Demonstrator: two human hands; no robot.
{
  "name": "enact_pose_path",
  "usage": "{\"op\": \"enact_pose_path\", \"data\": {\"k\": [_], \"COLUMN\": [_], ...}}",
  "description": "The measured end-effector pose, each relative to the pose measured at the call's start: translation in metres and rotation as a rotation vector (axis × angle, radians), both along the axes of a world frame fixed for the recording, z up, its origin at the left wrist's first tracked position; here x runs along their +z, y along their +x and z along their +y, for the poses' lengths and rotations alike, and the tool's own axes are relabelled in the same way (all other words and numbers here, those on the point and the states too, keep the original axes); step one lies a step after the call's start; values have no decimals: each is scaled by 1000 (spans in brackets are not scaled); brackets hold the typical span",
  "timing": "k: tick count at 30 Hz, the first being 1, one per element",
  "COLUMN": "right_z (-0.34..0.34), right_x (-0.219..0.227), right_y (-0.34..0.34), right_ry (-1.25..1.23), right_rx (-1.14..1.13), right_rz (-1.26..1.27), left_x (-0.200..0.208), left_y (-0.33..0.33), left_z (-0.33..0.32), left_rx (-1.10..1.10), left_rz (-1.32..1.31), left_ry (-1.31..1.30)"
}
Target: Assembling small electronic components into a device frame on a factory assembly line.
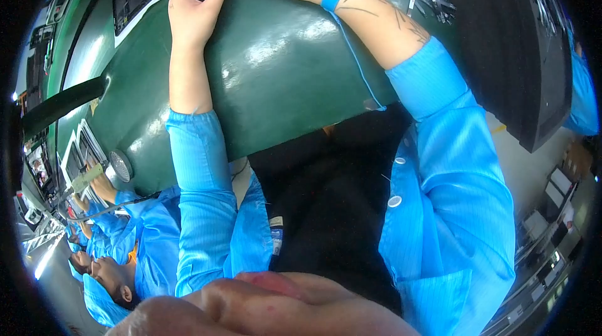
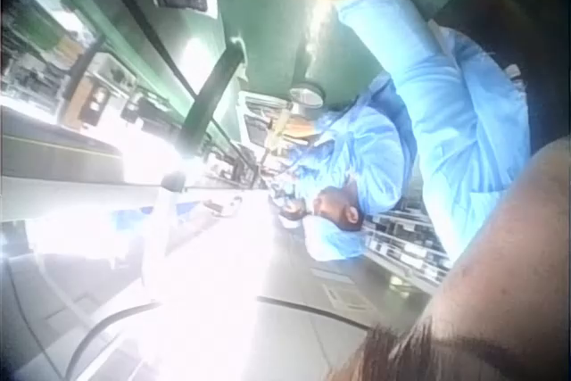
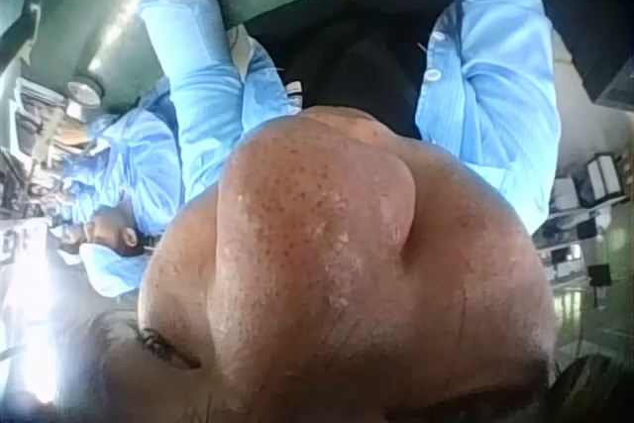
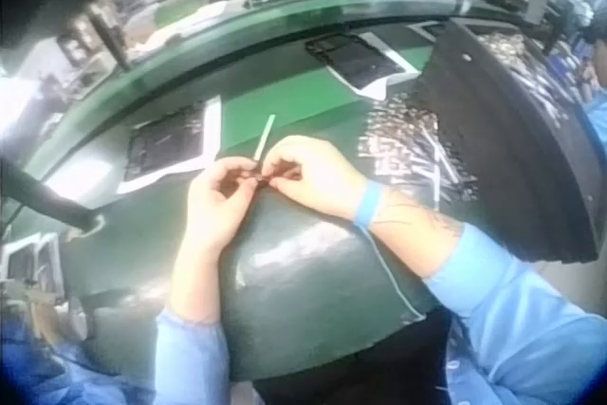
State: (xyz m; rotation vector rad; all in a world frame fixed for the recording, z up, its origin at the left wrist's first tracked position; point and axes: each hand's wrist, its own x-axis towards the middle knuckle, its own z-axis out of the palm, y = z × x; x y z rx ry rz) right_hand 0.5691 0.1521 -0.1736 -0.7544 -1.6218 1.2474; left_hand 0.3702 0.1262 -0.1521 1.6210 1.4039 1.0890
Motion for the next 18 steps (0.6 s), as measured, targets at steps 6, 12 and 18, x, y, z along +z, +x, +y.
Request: {"op": "enact_pose_path", "data": {"k": [6, 12, 18], "right_z": [-6, -7, -6], "right_x": [15, 23, 14], "right_y": [-5, -4, -4], "right_ry": [-23, 3, -24], "right_rx": [-91, -62, -30], "right_rz": [-125, -235, -178], "left_x": [-15, -13, 11], "left_y": [-15, -16, 2], "left_z": [3, 1, -6], "left_rx": [31, 40, 83], "left_rz": [226, 250, 163], "left_ry": [103, 131, -28]}}
